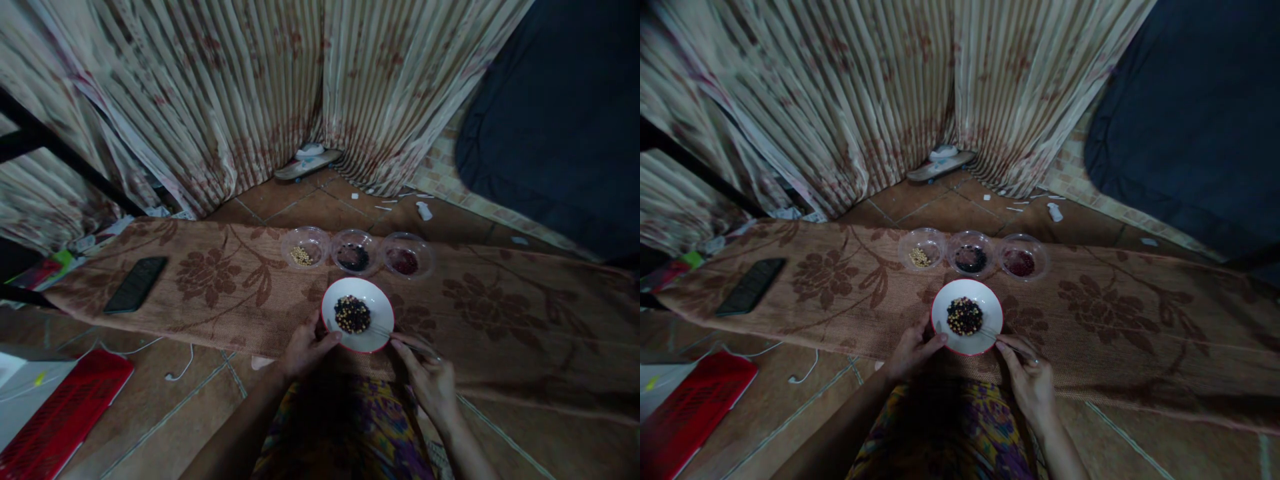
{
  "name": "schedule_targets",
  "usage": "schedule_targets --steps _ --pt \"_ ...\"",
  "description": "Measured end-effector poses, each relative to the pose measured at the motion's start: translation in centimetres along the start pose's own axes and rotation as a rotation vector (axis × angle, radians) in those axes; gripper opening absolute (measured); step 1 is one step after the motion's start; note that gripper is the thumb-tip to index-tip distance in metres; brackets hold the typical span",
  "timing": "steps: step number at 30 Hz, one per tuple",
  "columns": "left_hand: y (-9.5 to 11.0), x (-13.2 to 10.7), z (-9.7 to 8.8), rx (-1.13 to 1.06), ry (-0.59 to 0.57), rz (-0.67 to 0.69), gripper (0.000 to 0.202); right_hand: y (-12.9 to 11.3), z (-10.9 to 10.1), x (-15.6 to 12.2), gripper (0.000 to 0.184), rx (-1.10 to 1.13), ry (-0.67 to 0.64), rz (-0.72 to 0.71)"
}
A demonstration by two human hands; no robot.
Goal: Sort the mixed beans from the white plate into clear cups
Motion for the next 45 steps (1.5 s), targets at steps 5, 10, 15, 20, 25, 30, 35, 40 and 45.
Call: schedule_targets --steps 5,10,15,20,25,30,35,40,45 --pt "-0.2 0.0 0.1 -0.009 -0.004 -0.004 0.057 0.2 0.1 0.1 0.024 0.016 0.006 0.013" --pt "0.0 0.0 -0.1 0.014 0.013 -0.01 0.053 0.4 0.3 0.1 0.024 0.017 0.012 0.009" --pt "-0.2 0.0 0.1 -0.015 -0.003 -0.001 0.053 0.8 0.4 -0.1 0.024 0.026 0.026 0.045" --pt "-0.5 0.2 0.1 -0.014 -0.004 0.038 0.052 0.8 0.4 -0.2 0.025 0.099 0.089 0.119" --pt "-0.2 0.1 -0.1 0.038 0.008 0.017 0.053 1.1 0.5 -0.2 0.027 0.132 0.115 0.171" --pt "-0.3 0.0 -0.1 0.049 0.021 -0.014 0.055 1.2 0.5 -0.2 0.026 0.144 0.112 0.187" --pt "-0.3 0.0 0.1 -0.009 0.003 0.012 0.054 1.3 0.5 -0.2 0.024 0.137 0.111 0.19" --pt "-0.1 0.0 0.1 -0.021 0.002 0.013 0.053 1.0 0.7 0.0 0.022 0.117 0.087 0.137" --pt "-0.2 0.1 0.0 -0.026 0.007 0.021 0.052 0.7 0.8 0.0 0.022 0.107 0.103 0.135"
Point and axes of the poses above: each hand's wrist, its own x-axis towards the middle knuckle, its own z-axis out of the palm, y = z × x, the point moved 7 cm from there along x, towards the middle knuckle, and after that the axes turned 1 degree about y, right-handed, at the moved point
